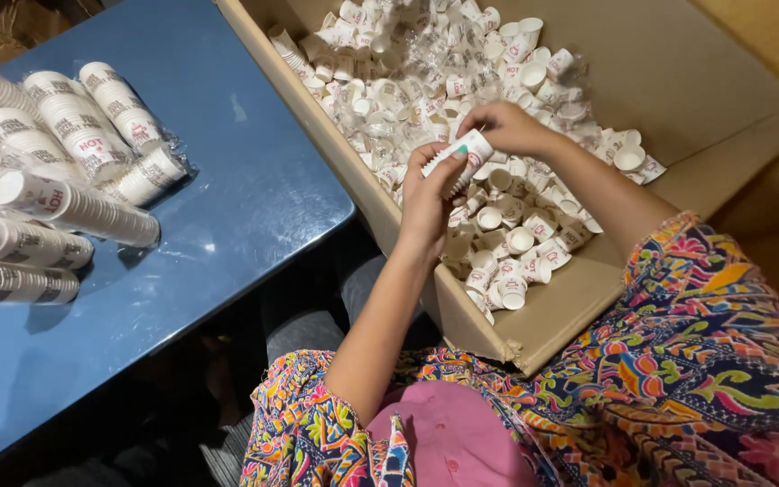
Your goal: Sorting small paper cups from a large cardboard box and packing them into clear plastic sleeves on a work table.
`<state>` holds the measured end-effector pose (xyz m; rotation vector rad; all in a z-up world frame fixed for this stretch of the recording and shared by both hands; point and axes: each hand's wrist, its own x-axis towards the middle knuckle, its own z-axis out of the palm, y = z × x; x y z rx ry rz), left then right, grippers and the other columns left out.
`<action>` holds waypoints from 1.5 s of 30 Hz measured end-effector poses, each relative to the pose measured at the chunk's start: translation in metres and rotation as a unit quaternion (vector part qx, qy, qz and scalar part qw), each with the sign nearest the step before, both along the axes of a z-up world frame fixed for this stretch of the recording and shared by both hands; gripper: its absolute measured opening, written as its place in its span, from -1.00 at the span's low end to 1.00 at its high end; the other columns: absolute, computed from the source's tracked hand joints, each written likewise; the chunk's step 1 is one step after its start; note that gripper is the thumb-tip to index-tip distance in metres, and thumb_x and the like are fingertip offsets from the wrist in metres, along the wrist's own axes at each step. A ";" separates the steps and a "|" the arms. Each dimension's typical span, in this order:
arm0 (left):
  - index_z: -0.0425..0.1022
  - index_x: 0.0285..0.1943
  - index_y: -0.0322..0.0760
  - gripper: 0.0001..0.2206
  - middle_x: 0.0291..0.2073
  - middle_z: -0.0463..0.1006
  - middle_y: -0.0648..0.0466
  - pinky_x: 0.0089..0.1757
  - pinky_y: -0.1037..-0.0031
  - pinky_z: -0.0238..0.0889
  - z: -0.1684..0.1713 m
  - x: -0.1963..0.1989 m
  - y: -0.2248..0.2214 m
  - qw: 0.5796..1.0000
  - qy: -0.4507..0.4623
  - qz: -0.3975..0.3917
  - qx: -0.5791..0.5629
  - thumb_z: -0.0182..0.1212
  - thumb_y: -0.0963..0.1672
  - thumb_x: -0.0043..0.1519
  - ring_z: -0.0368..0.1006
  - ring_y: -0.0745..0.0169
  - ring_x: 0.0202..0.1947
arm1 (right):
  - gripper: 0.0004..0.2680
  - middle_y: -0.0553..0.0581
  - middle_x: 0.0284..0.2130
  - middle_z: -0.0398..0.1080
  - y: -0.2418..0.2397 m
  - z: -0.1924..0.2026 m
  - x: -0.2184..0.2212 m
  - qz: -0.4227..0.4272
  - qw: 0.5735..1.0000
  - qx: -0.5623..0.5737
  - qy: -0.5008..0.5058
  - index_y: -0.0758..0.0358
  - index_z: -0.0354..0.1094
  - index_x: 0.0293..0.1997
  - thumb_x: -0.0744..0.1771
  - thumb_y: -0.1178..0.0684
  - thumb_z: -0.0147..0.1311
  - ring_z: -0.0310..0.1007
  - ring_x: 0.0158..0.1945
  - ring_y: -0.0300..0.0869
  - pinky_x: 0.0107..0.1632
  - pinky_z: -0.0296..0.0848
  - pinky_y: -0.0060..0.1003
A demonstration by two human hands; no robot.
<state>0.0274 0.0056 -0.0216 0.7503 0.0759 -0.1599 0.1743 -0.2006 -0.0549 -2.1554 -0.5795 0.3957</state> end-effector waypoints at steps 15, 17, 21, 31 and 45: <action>0.23 0.26 -0.30 -0.66 -0.25 0.54 -0.07 -0.44 0.51 0.29 -0.016 0.009 0.001 0.995 0.048 0.030 -0.087 0.09 -0.10 0.35 0.46 0.24 -0.40 | -0.56 0.00 -0.18 0.23 -0.024 -0.295 0.036 -0.027 0.953 0.060 0.295 0.00 0.04 0.12 0.20 0.19 0.18 0.31 -0.24 -0.19 -0.22 0.49 -0.23; 0.23 0.25 -0.32 -0.67 -0.24 0.54 -0.09 -0.43 0.50 0.30 -0.013 0.005 0.002 0.996 0.037 0.031 -0.080 0.09 -0.10 0.36 0.46 0.22 -0.41 | -0.63 0.09 -0.15 0.27 -0.013 -0.245 0.021 0.076 0.994 0.036 0.069 0.13 0.19 0.10 0.21 0.19 0.21 0.34 -0.21 -0.15 -0.17 0.45 -0.21; 0.24 0.24 -0.32 -0.66 -0.22 0.53 -0.06 -0.45 0.49 0.29 -0.015 0.005 0.000 0.996 0.036 0.029 -0.076 0.12 -0.09 0.35 0.46 0.24 -0.40 | -0.82 0.04 -0.42 0.46 0.021 -0.129 0.012 -0.102 0.963 0.122 0.218 0.31 0.43 -0.21 0.38 -0.03 0.10 0.40 -0.42 -0.22 -0.35 0.36 -0.26; 0.22 0.22 -0.33 -0.58 -0.10 0.55 -0.11 -0.35 0.45 0.44 -0.009 0.003 -0.006 0.999 0.043 0.016 -0.015 0.29 -0.14 0.25 0.53 0.20 -0.31 | -0.89 0.11 -0.37 0.53 0.034 0.063 -0.021 -0.132 0.975 0.052 -0.170 0.31 0.47 -0.30 0.20 0.22 0.29 0.50 -0.26 -0.24 -0.15 0.48 -0.31; 0.09 0.19 -0.40 -0.56 -0.07 0.53 -0.21 -0.21 0.34 0.58 -0.004 -0.005 -0.010 0.997 0.012 0.077 0.008 0.25 -0.13 0.29 0.61 0.11 -0.20 | -0.90 0.32 0.21 0.41 0.022 0.113 -0.046 0.169 0.938 0.295 0.066 0.39 0.53 -0.17 0.31 0.17 0.23 0.47 0.22 -0.07 0.24 0.48 -0.23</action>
